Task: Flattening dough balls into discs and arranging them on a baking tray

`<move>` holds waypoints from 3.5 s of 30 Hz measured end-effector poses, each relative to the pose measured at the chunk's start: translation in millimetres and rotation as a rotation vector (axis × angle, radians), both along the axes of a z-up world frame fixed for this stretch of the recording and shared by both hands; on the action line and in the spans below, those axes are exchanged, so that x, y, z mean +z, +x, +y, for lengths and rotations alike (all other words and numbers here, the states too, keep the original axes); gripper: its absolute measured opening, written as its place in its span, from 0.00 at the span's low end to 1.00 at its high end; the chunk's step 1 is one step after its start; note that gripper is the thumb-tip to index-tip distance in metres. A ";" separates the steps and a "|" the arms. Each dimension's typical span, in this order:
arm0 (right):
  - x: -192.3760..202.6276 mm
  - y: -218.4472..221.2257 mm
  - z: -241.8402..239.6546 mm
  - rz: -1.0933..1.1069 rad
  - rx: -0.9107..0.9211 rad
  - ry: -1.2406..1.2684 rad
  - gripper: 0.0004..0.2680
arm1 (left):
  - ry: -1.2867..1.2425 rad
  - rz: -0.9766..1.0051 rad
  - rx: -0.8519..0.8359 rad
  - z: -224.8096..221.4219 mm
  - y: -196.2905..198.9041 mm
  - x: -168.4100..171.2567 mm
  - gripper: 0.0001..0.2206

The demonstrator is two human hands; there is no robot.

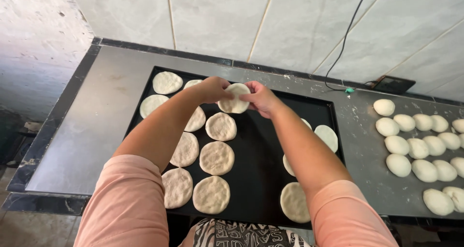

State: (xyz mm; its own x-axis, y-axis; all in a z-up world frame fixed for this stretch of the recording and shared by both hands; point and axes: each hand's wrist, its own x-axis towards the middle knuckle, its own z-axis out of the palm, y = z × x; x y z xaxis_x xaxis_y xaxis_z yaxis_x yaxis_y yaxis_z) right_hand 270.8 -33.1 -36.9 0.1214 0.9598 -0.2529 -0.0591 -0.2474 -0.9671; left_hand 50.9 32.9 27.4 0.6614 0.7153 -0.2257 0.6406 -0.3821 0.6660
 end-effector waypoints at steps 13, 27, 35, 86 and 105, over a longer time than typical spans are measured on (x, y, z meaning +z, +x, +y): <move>-21.5 -35.0 31.1 -0.671 -0.082 -0.159 0.17 | 0.086 0.159 0.129 41.6 19.0 -59.1 0.17; 5.5 -46.5 20.4 -1.056 -0.062 -0.217 0.12 | 0.432 0.214 0.079 62.2 34.5 -91.3 0.11; -39.0 -28.8 10.0 -1.435 0.128 0.730 0.12 | 1.138 -0.015 -0.045 38.6 1.6 -112.5 0.09; 16.3 160.9 -95.8 -0.816 0.005 -0.712 0.14 | 0.266 -0.578 0.047 -304.5 -161.0 -13.0 0.11; 64.5 117.4 -126.7 -1.088 0.448 -0.421 0.12 | 0.090 -0.577 0.226 -346.0 -161.3 -15.0 0.07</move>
